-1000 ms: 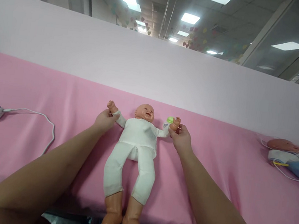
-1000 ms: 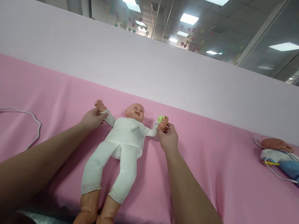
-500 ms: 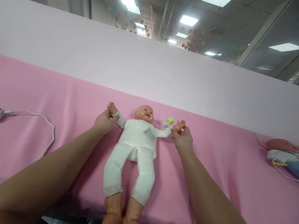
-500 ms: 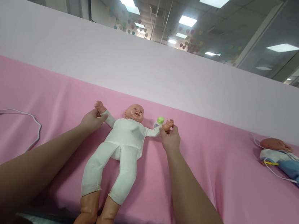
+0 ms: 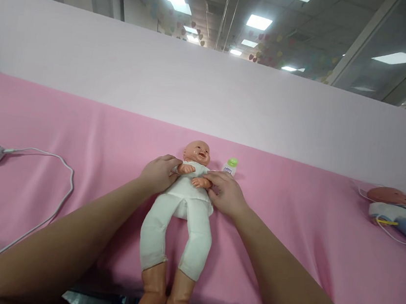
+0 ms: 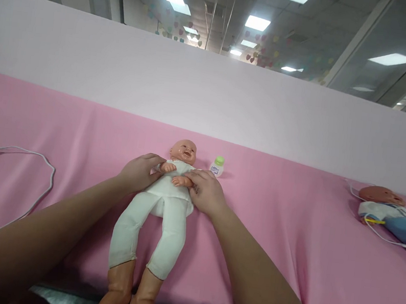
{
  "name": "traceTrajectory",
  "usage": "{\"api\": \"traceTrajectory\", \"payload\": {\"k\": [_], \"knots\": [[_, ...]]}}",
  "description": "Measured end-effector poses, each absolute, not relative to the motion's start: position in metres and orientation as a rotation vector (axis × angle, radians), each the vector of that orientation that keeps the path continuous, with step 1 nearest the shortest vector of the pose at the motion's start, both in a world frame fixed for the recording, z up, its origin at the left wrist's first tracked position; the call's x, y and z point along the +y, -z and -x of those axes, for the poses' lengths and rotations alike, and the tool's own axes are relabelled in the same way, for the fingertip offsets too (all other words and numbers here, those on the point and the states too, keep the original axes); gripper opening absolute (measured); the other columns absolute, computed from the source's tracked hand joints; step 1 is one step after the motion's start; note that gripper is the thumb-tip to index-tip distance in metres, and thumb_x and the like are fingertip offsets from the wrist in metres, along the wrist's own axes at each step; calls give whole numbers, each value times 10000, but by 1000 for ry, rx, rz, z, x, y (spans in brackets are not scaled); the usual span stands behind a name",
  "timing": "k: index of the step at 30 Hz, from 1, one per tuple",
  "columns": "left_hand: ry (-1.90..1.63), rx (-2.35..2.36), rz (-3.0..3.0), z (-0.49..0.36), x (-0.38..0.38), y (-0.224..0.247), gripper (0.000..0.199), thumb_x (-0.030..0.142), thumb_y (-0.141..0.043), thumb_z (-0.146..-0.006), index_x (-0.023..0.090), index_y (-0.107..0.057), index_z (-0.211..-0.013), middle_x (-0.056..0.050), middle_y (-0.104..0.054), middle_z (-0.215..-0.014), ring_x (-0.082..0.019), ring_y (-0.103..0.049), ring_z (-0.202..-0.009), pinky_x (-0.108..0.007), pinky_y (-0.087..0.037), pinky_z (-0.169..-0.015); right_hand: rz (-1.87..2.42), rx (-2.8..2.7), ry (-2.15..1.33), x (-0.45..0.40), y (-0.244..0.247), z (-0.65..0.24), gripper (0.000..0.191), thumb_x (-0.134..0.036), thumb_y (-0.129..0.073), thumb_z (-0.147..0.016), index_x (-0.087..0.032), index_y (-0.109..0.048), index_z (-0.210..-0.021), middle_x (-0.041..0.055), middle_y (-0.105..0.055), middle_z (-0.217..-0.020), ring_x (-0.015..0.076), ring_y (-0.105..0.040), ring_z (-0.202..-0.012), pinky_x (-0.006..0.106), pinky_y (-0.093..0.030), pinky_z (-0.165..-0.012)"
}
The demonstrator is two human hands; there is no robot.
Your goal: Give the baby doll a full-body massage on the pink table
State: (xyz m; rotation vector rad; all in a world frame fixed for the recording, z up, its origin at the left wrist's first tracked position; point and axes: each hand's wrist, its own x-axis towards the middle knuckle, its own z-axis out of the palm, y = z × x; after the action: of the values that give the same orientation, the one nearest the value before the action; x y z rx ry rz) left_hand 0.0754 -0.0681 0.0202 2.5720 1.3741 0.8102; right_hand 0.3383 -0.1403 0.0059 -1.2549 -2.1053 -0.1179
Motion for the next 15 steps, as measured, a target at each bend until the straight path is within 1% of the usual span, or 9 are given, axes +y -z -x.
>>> {"api": "traceTrajectory", "payload": {"k": [3, 6, 8, 10, 12, 15], "knots": [[-793, 1401, -2571, -76, -69, -20, 346, 327, -605, -919, 311, -698, -1252, -50, -684, -1327, -298, -650, -1178, -379, -498, -959, 1238, -2113, 143, -140, -6, -338, 449, -124, -609, -826, -274, -732, -1231, 47, -738, -1269, 287, -643, -1213, 497, -497, -1072], [-831, 1416, -2518, -75, -67, -19, 357, 332, -617, -899, 301, -687, -1247, -62, -691, -1306, -302, -666, -1138, -377, -506, -912, 1273, -2031, 60, -142, -8, -338, 424, -166, -630, -842, -297, -731, -1233, 33, -753, -1233, 282, -671, -1146, 479, -532, -1023], [-878, 1452, -2411, -70, -62, -17, 338, 340, -629, -882, 290, -680, -1213, -66, -717, -1227, -297, -688, -1063, -370, -511, -847, 1312, -1891, -41, -143, -8, -341, 394, -232, -654, -864, -325, -728, -1240, 16, -764, -1198, 265, -695, -1068, 441, -571, -958], [-946, 1527, -2222, -63, -53, -14, 285, 373, -632, -879, 274, -666, -1144, -63, -740, -1123, -291, -703, -996, -362, -511, -795, 1316, -1714, -149, -141, -6, -348, 399, -284, -669, -875, -336, -715, -1268, 5, -762, -1206, 238, -710, -1020, 397, -599, -910], [-1004, 1624, -1982, -52, -42, -10, 250, 421, -628, -883, 250, -643, -1064, -73, -747, -1031, -297, -715, -947, -364, -518, -753, 1319, -1522, -228, -137, -3, -358, 438, -316, -687, -865, -311, -694, -1303, 16, -760, -1207, 227, -719, -1021, 377, -611, -901], [-1050, 1681, -1615, -38, -26, -5, 245, 447, -634, -880, 223, -630, -981, -97, -743, -909, -306, -735, -844, -370, -539, -672, 1428, -1252, -268, -128, 4, -380, 480, -386, -729, -827, -241, -680, -1282, 53, -772, -1114, 244, -735, -1008, 394, -624, -897]]}}
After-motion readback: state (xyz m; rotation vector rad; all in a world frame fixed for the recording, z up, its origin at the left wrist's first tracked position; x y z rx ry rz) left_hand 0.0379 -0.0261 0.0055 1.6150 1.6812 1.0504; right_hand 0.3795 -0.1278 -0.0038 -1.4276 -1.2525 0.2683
